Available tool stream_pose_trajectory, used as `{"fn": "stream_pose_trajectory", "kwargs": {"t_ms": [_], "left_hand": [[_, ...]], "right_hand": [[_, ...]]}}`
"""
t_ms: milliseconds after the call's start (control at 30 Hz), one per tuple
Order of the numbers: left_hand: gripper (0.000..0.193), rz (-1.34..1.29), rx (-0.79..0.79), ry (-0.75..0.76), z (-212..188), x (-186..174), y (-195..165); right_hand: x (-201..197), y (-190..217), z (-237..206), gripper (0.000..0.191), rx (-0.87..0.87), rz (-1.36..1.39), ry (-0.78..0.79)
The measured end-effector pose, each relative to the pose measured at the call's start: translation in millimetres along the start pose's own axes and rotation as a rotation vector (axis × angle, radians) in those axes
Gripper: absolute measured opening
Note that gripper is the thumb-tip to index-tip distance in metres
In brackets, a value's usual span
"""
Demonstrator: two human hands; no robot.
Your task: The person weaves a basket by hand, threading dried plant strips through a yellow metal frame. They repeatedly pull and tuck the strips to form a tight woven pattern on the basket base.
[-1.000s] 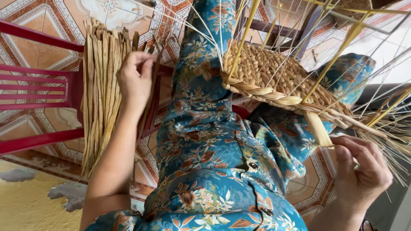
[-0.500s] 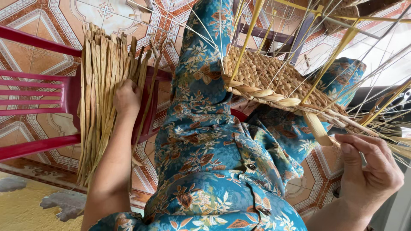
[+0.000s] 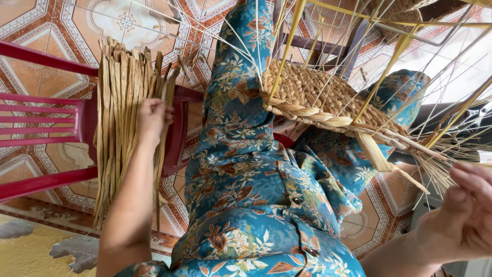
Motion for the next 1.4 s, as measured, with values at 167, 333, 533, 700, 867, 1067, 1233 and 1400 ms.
{"fn": "stream_pose_trajectory", "kwargs": {"t_ms": [167,333,533,700,867,1067,1233,1400], "left_hand": [[0.021,-0.367,0.276,0.044,-1,-36,-23],[0.033,-0.294,0.713,0.103,-68,-24,-20],[0.017,0.047,1.031,0.587,-125,35,10],[0.015,0.398,1.172,0.694,-136,57,-7],[0.017,0.431,1.484,0.708,-148,73,-48],[0.014,0.432,1.584,0.902,-143,91,-58],[0.013,0.450,1.277,1.042,-128,101,-48],[0.022,0.307,1.352,0.991,-147,103,-61]], "right_hand": [[82,40,6,0.016,0.072,0.178,0.191],[195,72,6,0.026,0.207,0.249,0.855],[253,54,-6,0.058,0.660,0.336,1.040],[255,44,-7,0.044,0.615,0.247,0.871],[260,34,-8,0.044,0.585,0.438,0.643],[253,8,-23,0.037,0.964,0.881,0.478],[204,19,-34,0.032,0.595,1.015,0.418],[133,32,-35,0.016,0.329,0.931,0.197]]}}
Point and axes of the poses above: each hand's wrist, its own z-axis towards the middle knuckle, its own x-axis out of the palm, y = z × x, the point moved 7 cm from there along z, towards the middle knuckle, and after that the axes turned 3 degrees about z, right-handed, at the moved point
